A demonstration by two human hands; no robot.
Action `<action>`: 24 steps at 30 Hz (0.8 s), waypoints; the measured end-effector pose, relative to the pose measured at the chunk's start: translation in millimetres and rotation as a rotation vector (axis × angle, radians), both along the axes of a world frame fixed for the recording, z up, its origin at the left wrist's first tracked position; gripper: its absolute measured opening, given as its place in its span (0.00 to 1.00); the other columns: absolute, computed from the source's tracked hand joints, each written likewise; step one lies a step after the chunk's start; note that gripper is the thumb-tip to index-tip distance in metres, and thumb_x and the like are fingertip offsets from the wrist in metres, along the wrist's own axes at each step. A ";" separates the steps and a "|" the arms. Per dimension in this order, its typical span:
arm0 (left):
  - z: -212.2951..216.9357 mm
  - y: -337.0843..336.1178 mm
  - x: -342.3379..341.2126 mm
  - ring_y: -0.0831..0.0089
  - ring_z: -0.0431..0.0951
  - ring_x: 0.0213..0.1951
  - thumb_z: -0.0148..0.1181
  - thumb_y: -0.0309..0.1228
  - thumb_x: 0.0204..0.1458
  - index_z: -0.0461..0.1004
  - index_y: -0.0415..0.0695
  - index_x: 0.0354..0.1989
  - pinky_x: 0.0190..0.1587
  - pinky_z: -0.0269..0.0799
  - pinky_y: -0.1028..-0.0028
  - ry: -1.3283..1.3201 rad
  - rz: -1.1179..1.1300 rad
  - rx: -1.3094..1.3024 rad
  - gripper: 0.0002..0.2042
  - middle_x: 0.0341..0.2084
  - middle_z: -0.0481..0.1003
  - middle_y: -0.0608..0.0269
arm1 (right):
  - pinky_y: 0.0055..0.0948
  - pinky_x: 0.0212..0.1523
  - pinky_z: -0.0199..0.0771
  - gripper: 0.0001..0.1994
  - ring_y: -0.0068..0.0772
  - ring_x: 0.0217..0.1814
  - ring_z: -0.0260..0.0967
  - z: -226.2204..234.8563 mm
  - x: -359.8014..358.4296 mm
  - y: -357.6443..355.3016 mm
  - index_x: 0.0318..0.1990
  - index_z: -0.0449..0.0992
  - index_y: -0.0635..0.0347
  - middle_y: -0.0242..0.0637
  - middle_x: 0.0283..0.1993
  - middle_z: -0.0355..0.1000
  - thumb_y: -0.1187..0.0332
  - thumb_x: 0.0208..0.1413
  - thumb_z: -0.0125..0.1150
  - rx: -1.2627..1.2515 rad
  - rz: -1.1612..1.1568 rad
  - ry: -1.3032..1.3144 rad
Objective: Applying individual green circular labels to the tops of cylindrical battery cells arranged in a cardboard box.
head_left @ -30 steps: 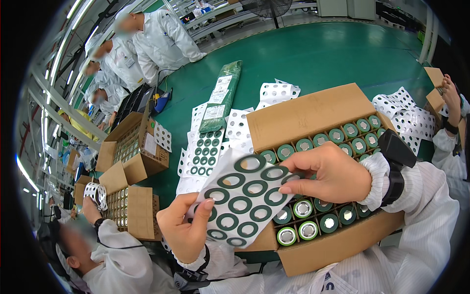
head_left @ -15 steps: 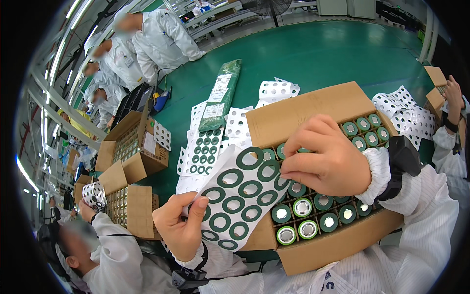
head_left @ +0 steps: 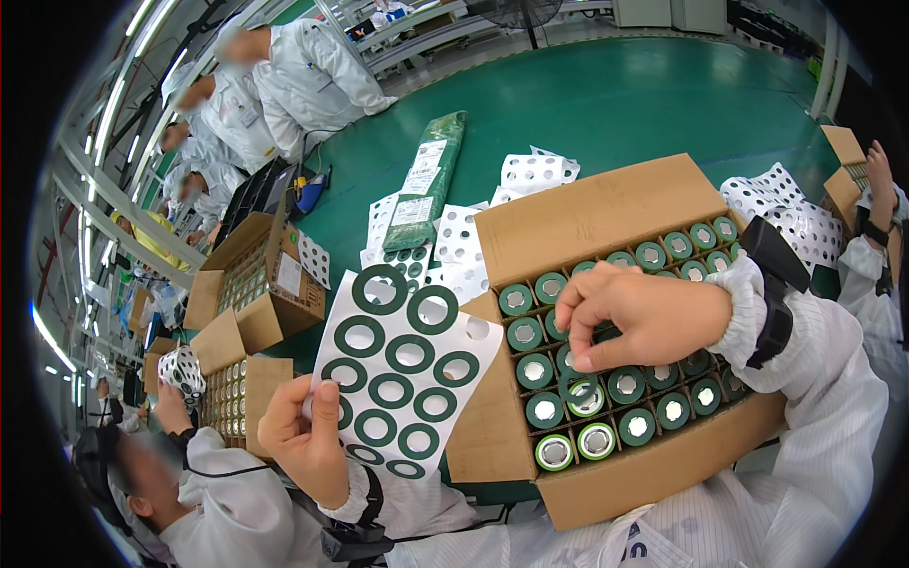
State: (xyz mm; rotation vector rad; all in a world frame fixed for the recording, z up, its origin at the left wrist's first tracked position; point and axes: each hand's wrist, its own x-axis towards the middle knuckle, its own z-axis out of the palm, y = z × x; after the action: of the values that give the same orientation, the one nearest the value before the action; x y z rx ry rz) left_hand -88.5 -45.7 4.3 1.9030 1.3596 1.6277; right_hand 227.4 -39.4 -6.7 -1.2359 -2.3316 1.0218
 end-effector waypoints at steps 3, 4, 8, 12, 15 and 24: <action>-0.1 -1.2 3.9 0.86 0.57 0.19 0.63 0.26 0.47 0.73 0.34 0.25 0.21 0.47 0.84 0.013 -0.004 -0.024 0.08 0.14 0.65 0.73 | 0.33 0.52 0.51 0.05 0.33 0.49 0.57 -3.4 1.4 2.6 0.26 0.79 0.52 0.31 0.45 0.65 0.64 0.45 0.63 -0.102 0.054 -0.025; -0.4 -1.3 5.7 0.86 0.57 0.19 0.63 0.26 0.47 0.73 0.34 0.25 0.21 0.47 0.84 0.008 -0.018 -0.014 0.08 0.14 0.65 0.73 | 0.33 0.52 0.51 0.05 0.33 0.50 0.56 -4.2 1.2 2.2 0.26 0.79 0.52 0.31 0.46 0.65 0.64 0.45 0.63 -0.091 0.068 -0.107; -1.5 -0.3 10.7 0.86 0.57 0.17 0.63 0.26 0.46 0.73 0.34 0.25 0.20 0.47 0.84 0.033 -0.019 -0.018 0.08 0.13 0.65 0.72 | 0.32 0.51 0.50 0.05 0.32 0.49 0.56 -4.5 0.3 1.6 0.26 0.79 0.51 0.30 0.45 0.65 0.63 0.45 0.63 -0.094 0.058 -0.098; -1.7 0.9 10.7 0.86 0.58 0.16 0.63 0.26 0.46 0.72 0.33 0.25 0.19 0.47 0.84 0.058 -0.047 -0.011 0.08 0.12 0.65 0.71 | 0.39 0.50 0.57 0.07 0.37 0.52 0.53 -4.3 -1.8 0.3 0.25 0.79 0.51 0.27 0.48 0.64 0.60 0.43 0.63 -0.133 0.015 -0.137; -1.3 0.7 10.5 0.86 0.58 0.16 0.63 0.26 0.47 0.73 0.33 0.25 0.19 0.48 0.84 0.068 -0.031 -0.013 0.08 0.12 0.66 0.71 | 0.38 0.50 0.56 0.07 0.36 0.52 0.53 -4.6 -2.9 -1.1 0.25 0.79 0.51 0.27 0.47 0.64 0.60 0.43 0.63 -0.131 0.007 -0.143; 1.5 -1.5 12.0 0.86 0.57 0.16 0.62 0.26 0.47 0.73 0.33 0.25 0.19 0.47 0.83 0.094 -0.012 -0.010 0.07 0.12 0.66 0.71 | 0.33 0.51 0.52 0.08 0.33 0.51 0.54 -5.4 -2.6 -2.5 0.23 0.79 0.53 0.29 0.45 0.64 0.60 0.43 0.63 -0.091 0.026 -0.133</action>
State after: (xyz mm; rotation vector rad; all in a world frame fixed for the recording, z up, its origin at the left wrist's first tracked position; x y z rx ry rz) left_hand -76.5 -47.1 5.8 2.0008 1.3874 1.5403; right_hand 224.8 -41.8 -12.1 -1.3498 -2.4309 1.0967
